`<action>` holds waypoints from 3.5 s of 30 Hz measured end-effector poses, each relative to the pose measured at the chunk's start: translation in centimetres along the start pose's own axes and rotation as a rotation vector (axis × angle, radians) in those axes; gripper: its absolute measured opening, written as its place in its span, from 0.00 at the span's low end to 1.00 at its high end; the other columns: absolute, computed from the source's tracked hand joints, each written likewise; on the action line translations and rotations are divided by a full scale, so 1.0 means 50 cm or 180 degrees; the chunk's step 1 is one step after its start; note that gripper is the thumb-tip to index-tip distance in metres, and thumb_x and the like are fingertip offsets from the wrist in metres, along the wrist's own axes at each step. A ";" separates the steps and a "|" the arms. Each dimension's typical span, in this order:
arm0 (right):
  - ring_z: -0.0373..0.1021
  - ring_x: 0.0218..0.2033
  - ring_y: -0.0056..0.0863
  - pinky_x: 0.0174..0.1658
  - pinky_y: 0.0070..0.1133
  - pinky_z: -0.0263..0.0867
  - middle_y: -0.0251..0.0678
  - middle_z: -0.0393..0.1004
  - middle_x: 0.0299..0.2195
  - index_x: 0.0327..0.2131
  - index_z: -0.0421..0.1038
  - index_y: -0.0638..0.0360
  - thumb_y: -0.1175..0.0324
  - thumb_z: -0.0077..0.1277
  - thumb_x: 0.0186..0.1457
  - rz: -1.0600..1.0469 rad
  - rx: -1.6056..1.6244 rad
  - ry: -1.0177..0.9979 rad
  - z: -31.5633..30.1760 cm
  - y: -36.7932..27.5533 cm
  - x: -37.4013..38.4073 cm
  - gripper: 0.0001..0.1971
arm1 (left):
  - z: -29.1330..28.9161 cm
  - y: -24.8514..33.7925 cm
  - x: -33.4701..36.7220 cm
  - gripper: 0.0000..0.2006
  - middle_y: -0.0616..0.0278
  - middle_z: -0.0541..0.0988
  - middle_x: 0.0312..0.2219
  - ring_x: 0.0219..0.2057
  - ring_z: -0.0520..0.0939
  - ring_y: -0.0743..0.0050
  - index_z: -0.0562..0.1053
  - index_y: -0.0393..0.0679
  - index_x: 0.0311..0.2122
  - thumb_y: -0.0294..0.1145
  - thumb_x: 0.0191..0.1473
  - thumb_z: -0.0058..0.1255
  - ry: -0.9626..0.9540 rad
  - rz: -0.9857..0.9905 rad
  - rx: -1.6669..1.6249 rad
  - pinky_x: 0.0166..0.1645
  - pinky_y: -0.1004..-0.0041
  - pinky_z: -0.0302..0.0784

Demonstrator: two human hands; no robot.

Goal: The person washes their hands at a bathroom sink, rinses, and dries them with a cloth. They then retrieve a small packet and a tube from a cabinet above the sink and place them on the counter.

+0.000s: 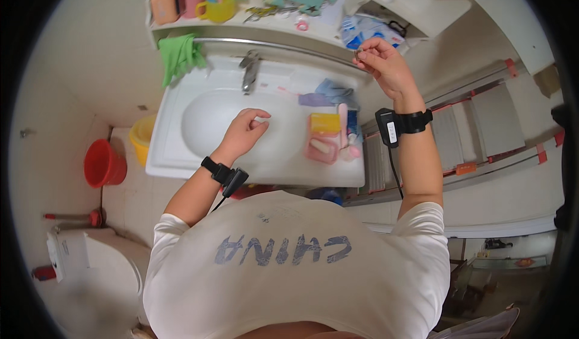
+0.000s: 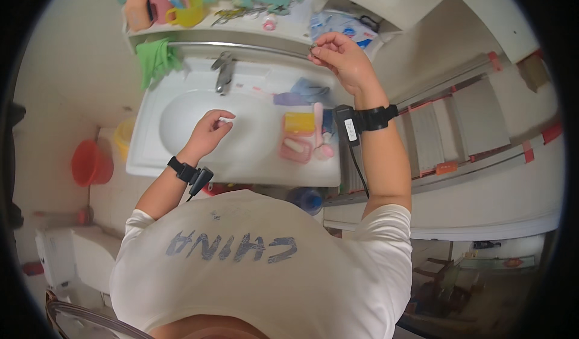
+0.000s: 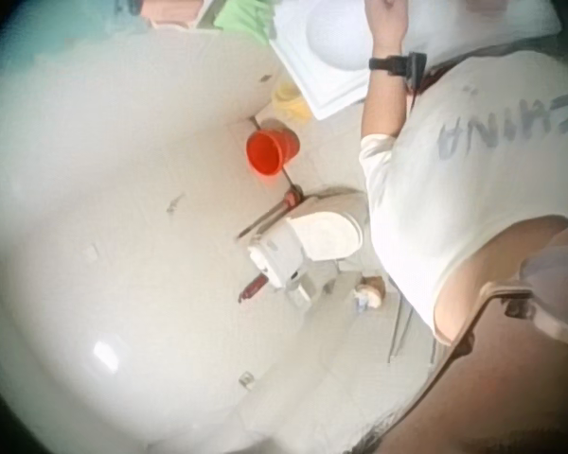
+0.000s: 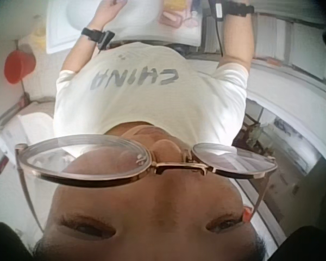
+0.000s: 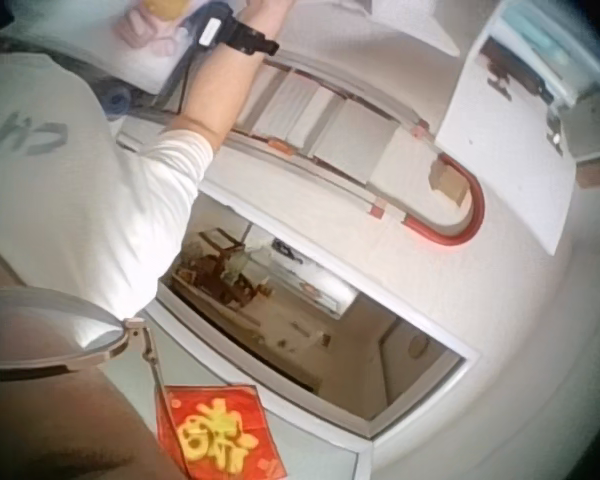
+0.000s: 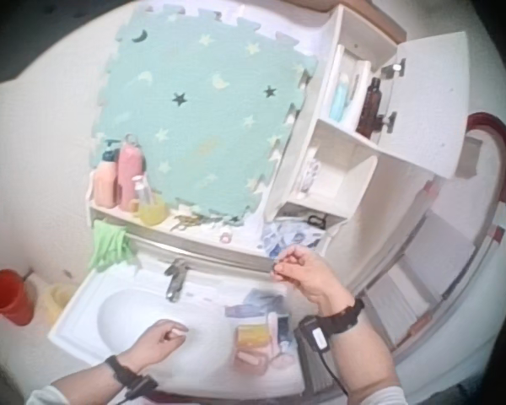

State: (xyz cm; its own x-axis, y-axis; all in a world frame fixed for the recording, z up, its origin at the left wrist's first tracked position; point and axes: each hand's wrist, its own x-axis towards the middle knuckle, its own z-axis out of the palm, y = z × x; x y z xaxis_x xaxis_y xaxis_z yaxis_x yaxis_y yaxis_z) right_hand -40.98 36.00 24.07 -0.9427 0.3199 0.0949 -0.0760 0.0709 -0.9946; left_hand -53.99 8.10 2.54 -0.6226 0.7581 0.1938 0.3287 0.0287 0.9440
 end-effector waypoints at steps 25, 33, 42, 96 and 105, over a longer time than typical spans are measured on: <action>0.68 0.29 0.37 0.32 0.28 0.65 0.38 0.70 0.28 0.30 0.68 0.60 0.75 0.50 0.46 -0.2282 -0.1658 -0.2434 0.699 0.263 -0.148 0.06 | -0.065 0.089 -0.720 0.10 0.71 0.74 0.32 0.33 0.73 0.85 0.73 0.41 0.42 0.30 0.55 0.51 0.3141 -0.1704 0.0291 0.40 0.80 0.69; 0.67 0.31 0.43 0.33 0.33 0.64 0.42 0.70 0.29 0.29 0.66 0.61 0.76 0.49 0.44 -0.2952 -0.1390 -0.3115 1.014 0.260 -0.287 0.05 | -0.109 0.097 -1.009 0.10 0.70 0.75 0.30 0.34 0.75 0.84 0.73 0.41 0.42 0.31 0.55 0.51 0.4067 -0.1886 0.0232 0.40 0.80 0.70; 0.66 0.26 0.30 0.30 0.24 0.63 0.37 0.69 0.24 0.28 0.66 0.63 0.75 0.53 0.44 -0.2269 -0.1117 -0.4290 1.424 0.286 -0.526 0.06 | -0.253 0.133 -1.336 0.10 0.69 0.73 0.30 0.27 0.71 0.84 0.74 0.39 0.39 0.32 0.52 0.52 0.4669 -0.1888 0.0197 0.35 0.80 0.70; 0.73 0.34 0.38 0.39 0.29 0.68 0.40 0.77 0.31 0.38 0.73 0.55 0.64 0.51 0.50 -0.3363 -0.1549 -0.6865 3.138 0.630 -1.481 0.12 | -0.584 0.117 -2.520 0.08 0.70 0.74 0.34 0.36 0.73 0.84 0.72 0.40 0.43 0.25 0.57 0.48 0.8510 -0.2473 -0.0294 0.44 0.81 0.69; 0.74 0.34 0.37 0.38 0.28 0.69 0.40 0.77 0.31 0.37 0.73 0.57 0.69 0.52 0.46 -0.2642 -0.1561 -0.6388 3.014 0.676 -1.306 0.12 | -0.664 0.110 -2.599 0.09 0.68 0.75 0.31 0.33 0.74 0.84 0.73 0.40 0.42 0.26 0.54 0.51 0.7808 -0.2263 0.0063 0.40 0.80 0.71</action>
State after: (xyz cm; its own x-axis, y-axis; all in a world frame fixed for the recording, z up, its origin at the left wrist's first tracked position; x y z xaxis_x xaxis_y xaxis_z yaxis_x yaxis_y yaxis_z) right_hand -30.95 -124.89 -22.18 0.2242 -0.9683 -0.1104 -0.7519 -0.0998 -0.6516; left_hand 5.16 -111.89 -8.61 0.0909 -0.9844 -0.1507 -0.1674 -0.1643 0.9721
